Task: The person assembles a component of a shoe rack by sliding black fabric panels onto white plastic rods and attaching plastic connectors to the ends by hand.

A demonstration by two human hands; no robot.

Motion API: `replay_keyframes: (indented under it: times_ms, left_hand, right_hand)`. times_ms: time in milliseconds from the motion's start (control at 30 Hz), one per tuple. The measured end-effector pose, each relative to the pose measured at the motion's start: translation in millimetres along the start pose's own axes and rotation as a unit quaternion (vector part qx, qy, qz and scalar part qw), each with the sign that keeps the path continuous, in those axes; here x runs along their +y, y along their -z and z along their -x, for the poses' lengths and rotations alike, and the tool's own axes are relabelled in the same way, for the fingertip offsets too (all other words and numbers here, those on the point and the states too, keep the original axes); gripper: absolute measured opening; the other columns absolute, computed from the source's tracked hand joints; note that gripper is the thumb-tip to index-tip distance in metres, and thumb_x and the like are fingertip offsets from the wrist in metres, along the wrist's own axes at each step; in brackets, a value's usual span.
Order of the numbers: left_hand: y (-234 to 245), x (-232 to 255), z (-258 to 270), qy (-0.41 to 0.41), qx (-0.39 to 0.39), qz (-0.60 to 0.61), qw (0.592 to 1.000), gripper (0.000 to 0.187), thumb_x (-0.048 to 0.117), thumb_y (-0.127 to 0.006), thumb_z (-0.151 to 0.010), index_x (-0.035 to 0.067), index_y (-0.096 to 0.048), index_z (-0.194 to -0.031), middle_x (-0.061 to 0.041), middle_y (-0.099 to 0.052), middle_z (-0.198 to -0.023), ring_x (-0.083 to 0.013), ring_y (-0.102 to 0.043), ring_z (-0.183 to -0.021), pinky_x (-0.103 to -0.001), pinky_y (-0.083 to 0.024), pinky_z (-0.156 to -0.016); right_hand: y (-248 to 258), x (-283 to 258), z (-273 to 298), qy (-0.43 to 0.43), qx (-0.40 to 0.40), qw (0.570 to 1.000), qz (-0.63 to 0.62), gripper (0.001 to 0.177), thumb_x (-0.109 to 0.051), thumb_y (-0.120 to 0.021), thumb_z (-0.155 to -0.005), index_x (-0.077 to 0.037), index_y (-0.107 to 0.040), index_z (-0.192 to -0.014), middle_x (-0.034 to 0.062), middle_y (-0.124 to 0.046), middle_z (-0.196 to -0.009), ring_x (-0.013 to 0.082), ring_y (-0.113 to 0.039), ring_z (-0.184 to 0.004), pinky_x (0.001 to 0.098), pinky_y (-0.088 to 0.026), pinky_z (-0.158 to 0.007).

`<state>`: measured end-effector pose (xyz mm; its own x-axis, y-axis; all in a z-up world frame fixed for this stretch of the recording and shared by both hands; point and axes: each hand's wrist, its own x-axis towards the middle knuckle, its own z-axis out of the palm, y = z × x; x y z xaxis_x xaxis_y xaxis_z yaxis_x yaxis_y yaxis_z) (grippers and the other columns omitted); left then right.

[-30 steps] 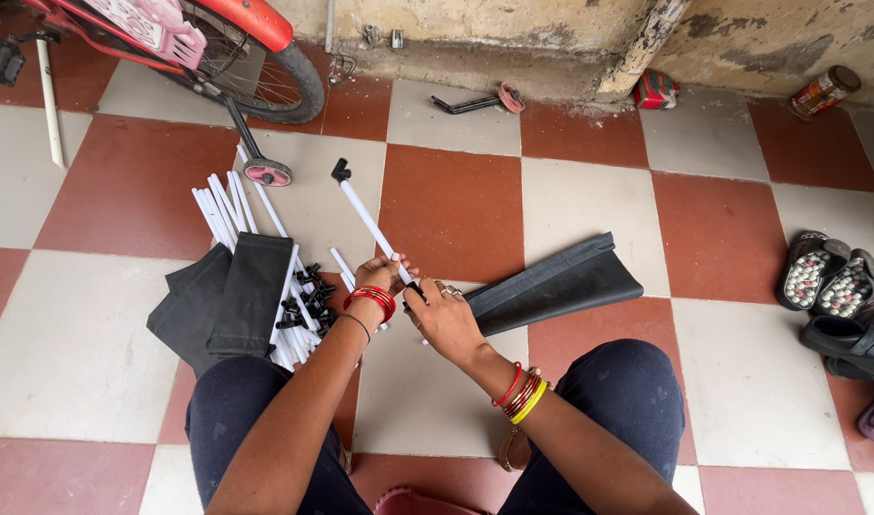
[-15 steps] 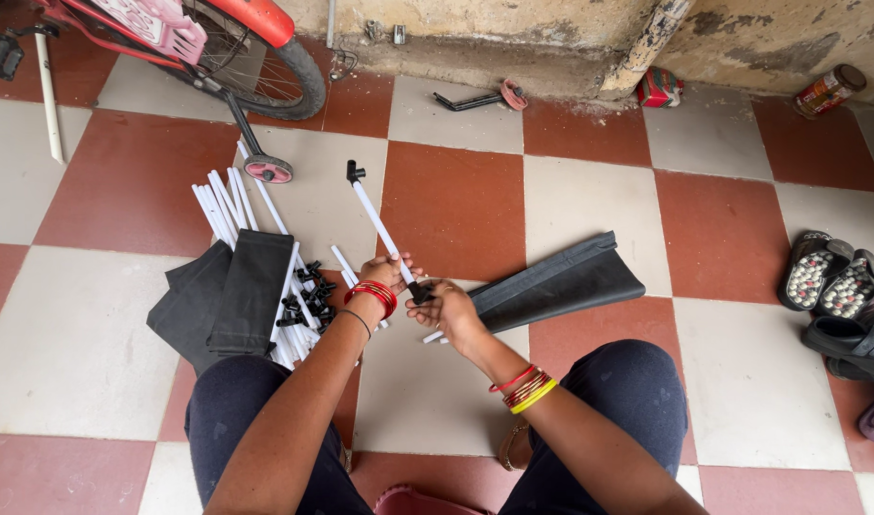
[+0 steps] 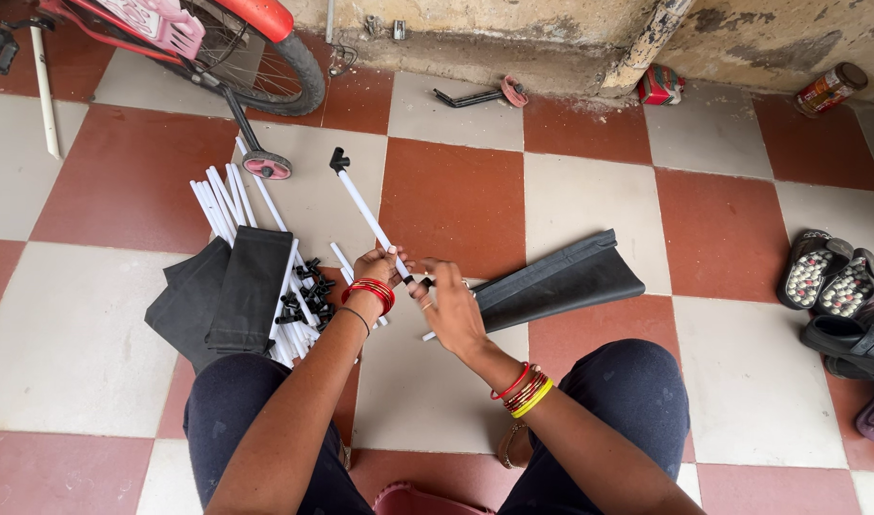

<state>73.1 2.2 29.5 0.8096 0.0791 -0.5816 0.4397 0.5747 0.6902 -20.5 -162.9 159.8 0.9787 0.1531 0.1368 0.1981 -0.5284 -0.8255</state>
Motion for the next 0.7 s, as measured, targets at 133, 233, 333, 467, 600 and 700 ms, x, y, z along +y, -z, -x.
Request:
replay_keyframes:
  times_ms: [133, 233, 333, 467, 600, 700]
  left_hand:
    - [-2.5, 2.6, 9.2, -0.005, 0.009, -0.028, 1.000, 0.015, 0.014, -0.066, -0.098, 0.001, -0.068, -0.103, -0.010, -0.073, -0.097, -0.0229, -0.075, -0.083, -0.036, -0.066, -0.078]
    - [-6.4, 3.8, 17.7, -0.003, 0.005, -0.037, 0.999, 0.014, 0.014, -0.066, -0.098, 0.001, -0.067, -0.102, -0.011, -0.073, -0.095, -0.0256, -0.075, -0.082, -0.036, -0.065, -0.076]
    - [-5.0, 4.8, 18.1, -0.002, 0.004, -0.039, 0.999, 0.015, 0.015, -0.066, -0.099, 0.001, -0.068, -0.104, -0.011, -0.072, -0.095, -0.0250, -0.075, -0.083, -0.035, -0.064, -0.076]
    - [-1.2, 3.3, 7.7, 0.014, 0.003, -0.011, 1.000, 0.017, 0.016, -0.064, -0.099, 0.000, -0.066, -0.105, -0.011, -0.072, -0.097, -0.0265, -0.076, -0.085, -0.036, -0.064, -0.077]
    - [-0.2, 1.2, 4.4, 0.033, 0.016, 0.011, 0.999, 0.018, 0.016, -0.064, -0.100, -0.001, -0.067, -0.105, -0.011, -0.072, -0.097, -0.0280, -0.076, -0.086, -0.036, -0.065, -0.079]
    - [-2.3, 1.8, 6.8, 0.042, 0.024, 0.020, 0.999, 0.017, 0.014, -0.062, -0.099, -0.001, -0.065, -0.104, -0.011, -0.071, -0.096, -0.0284, -0.076, -0.087, -0.038, -0.066, -0.081]
  right_hand:
    - [10.0, -15.4, 2.8, 0.196, -0.045, 0.952, 0.231, 0.050, -0.024, -0.073, -0.089, -0.002, -0.055, -0.129, 0.0189, -0.057, -0.116, 0.0364, -0.067, -0.095, 0.0447, -0.057, -0.074]
    - [7.1, -6.4, 0.8, 0.208, -0.055, 0.945, 0.245, 0.044, -0.019, -0.072, -0.090, -0.003, -0.057, -0.129, 0.0166, -0.057, -0.113, 0.0339, -0.070, -0.091, 0.0433, -0.059, -0.071]
    - [2.2, 2.9, 1.4, 0.181, -0.058, 0.958, 0.215, 0.038, -0.021, -0.073, -0.093, -0.004, -0.058, -0.123, 0.0148, -0.061, -0.109, 0.0331, -0.071, -0.087, 0.0422, -0.060, -0.072]
    - [-13.9, 16.0, 3.5, 0.047, -0.046, 0.997, 0.040, 0.032, -0.021, -0.071, -0.097, 0.000, -0.059, -0.118, 0.0165, -0.067, -0.113, 0.0291, -0.074, -0.097, 0.0383, -0.059, -0.079]
    - [-29.4, 33.8, -5.8, -0.098, -0.057, 0.980, -0.164, 0.030, -0.024, -0.065, -0.098, -0.004, -0.057, -0.119, 0.0174, -0.075, -0.107, 0.0261, -0.078, -0.096, 0.0332, -0.062, -0.080]
    - [-21.5, 40.2, -12.6, -0.352, -0.127, 0.762, -0.529, 0.031, -0.027, -0.055, -0.105, -0.002, -0.050, -0.122, 0.0202, -0.066, -0.114, 0.0310, -0.075, -0.101, 0.0351, -0.063, -0.088]
